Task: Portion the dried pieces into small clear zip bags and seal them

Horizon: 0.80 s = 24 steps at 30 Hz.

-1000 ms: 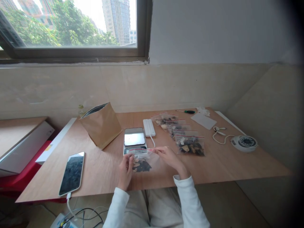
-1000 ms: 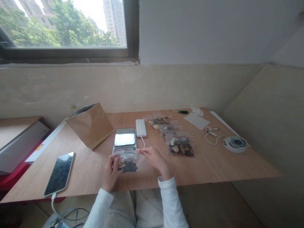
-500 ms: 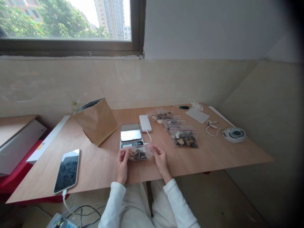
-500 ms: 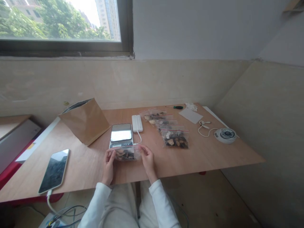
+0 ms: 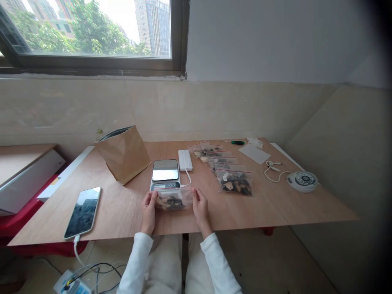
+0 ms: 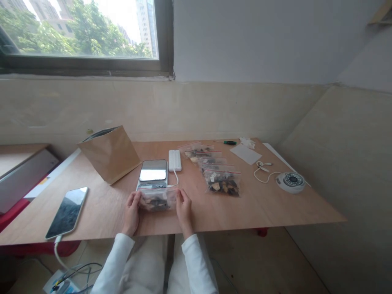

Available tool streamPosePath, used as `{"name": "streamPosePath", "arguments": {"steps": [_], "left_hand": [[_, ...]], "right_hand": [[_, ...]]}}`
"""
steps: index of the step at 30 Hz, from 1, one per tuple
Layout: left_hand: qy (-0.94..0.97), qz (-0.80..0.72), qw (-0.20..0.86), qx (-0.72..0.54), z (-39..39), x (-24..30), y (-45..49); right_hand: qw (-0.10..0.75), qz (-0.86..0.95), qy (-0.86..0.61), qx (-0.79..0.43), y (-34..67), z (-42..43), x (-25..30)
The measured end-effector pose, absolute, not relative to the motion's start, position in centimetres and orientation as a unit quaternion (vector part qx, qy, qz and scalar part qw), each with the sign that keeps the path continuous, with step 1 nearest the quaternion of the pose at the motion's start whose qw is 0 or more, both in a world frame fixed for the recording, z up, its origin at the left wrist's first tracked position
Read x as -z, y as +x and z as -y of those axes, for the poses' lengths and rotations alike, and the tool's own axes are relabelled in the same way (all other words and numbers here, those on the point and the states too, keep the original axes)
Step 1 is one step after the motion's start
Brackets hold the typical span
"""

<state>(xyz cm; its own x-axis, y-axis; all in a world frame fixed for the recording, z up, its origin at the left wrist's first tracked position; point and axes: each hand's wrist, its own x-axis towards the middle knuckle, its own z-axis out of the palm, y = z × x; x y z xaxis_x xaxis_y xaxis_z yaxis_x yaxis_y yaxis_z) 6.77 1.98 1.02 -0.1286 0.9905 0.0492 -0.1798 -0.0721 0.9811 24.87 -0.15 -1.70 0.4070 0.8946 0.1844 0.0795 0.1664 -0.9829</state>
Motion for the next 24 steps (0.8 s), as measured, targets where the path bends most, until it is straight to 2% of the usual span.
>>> {"name": "streamPosePath", "arguments": {"steps": [8, 18, 24], "left_hand": [[0.462, -0.495, 0.463, -0.571, -1.5, -1.3, 7.2], [0.524, -0.492, 0.42, -0.554, -1.0, -1.8, 7.6], [0.521, -0.492, 0.417, -0.559, -1.1, -1.9, 7.7]], "right_hand": [[0.641, 0.371, -0.572, -0.353, 24.8, 0.5, 0.8], [0.651, 0.377, -0.497, -0.433, 26.6, 0.1, -1.6], [0.704, 0.278, -0.527, -0.388, 25.0, -0.6, 0.2]]}}
